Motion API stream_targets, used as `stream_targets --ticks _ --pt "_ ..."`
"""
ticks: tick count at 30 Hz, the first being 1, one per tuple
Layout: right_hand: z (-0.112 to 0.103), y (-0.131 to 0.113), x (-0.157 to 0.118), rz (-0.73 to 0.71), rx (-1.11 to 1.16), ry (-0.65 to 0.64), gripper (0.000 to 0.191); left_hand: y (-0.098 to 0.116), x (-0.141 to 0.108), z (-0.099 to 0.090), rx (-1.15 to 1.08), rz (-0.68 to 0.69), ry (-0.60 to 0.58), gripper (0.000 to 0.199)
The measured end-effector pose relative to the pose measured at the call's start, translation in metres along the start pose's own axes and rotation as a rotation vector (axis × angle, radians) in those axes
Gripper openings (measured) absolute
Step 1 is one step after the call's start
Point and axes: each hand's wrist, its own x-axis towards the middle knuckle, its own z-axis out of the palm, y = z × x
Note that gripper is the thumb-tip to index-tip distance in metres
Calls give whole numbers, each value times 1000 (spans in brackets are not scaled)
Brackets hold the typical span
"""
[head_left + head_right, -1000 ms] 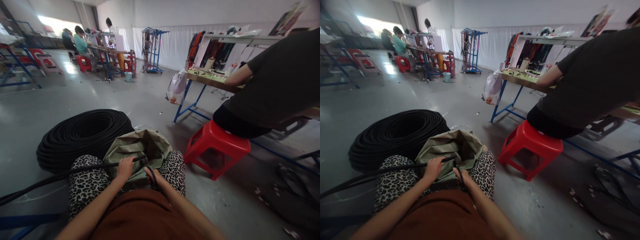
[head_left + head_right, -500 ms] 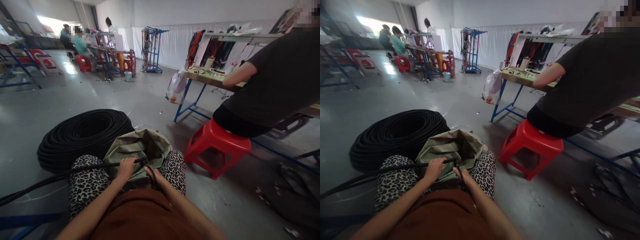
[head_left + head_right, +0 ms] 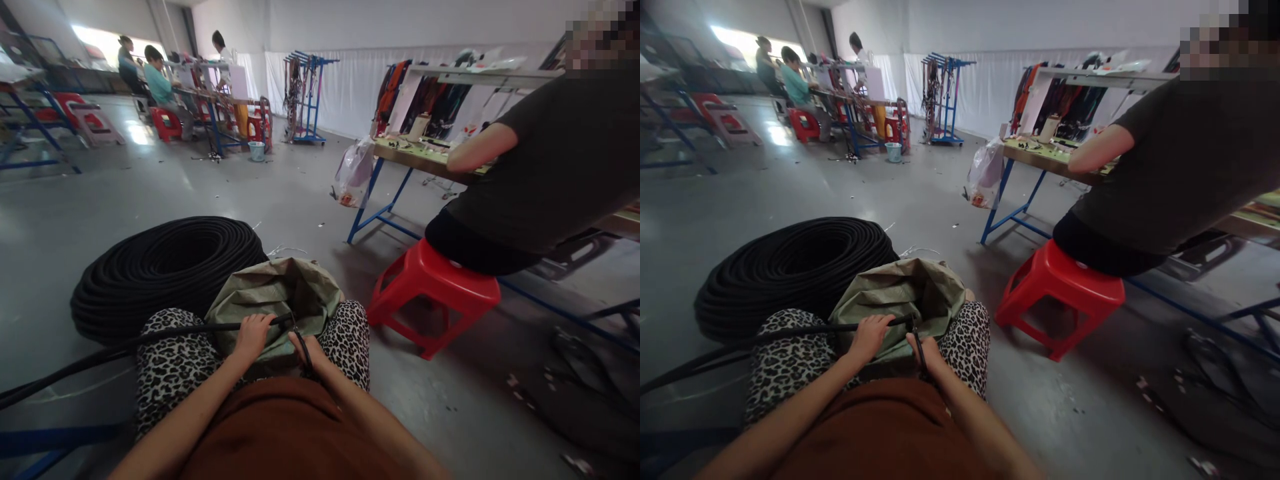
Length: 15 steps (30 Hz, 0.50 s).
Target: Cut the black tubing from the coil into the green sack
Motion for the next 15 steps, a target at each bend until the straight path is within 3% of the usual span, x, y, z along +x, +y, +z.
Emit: stream_targets --ticks 6,15 --pt "-5 -6 -5 -66 -164 56 50 2 2 2 1 0 -9 35" --pt "-3 -3 -1 -45 -250 82 48 1 1 4 13 4 2 35"
